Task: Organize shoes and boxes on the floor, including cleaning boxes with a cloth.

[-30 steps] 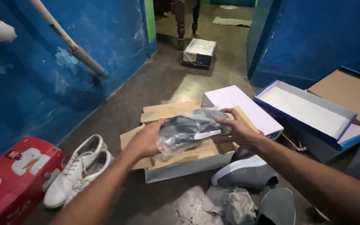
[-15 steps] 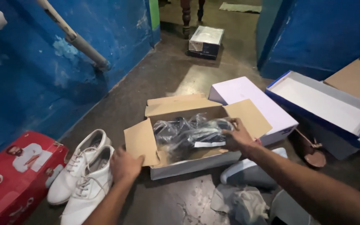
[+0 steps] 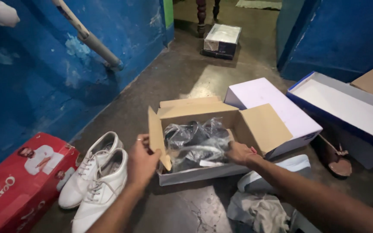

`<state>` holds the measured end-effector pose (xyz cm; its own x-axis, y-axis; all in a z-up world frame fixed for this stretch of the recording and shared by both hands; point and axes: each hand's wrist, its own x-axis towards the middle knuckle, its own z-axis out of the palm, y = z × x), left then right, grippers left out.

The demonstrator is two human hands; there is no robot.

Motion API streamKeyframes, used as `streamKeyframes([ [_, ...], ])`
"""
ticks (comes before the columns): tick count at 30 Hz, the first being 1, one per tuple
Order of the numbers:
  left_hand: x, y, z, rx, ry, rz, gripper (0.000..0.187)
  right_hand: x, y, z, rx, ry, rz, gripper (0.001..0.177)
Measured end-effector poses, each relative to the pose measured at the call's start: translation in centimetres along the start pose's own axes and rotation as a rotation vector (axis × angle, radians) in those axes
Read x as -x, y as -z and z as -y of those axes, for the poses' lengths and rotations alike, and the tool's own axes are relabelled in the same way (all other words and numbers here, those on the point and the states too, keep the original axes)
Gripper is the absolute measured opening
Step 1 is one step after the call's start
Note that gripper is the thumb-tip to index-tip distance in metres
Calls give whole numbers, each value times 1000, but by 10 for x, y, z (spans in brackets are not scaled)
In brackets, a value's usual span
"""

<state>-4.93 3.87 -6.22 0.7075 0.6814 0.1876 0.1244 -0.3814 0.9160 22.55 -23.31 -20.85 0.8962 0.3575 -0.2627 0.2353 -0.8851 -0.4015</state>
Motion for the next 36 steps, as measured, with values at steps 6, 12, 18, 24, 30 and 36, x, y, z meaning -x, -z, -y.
streamKeyframes([
  [6, 2, -45, -6, -428, -292, 65, 40, 98, 86, 39, 593, 415, -229, 62],
  [12, 7, -80, 12, -548, -330, 239, 39, 120, 144, 11, 492, 214, -760, 90],
  [18, -16, -71, 92, -682, 282, 127, 107, 83, 137, -32, -227, -211, -425, 99],
  [24, -26, -75, 158, -355, 407, 283, 58, 80, 136, -20, -88, -403, -601, 94],
  [30, -19, -60, 142, -380, 379, 291, 42, 113, 140, 20, -419, -26, -567, 73],
  [36, -16, -55, 136, -493, 361, 305, 39, 105, 93, 22, 3, 420, -254, 44],
])
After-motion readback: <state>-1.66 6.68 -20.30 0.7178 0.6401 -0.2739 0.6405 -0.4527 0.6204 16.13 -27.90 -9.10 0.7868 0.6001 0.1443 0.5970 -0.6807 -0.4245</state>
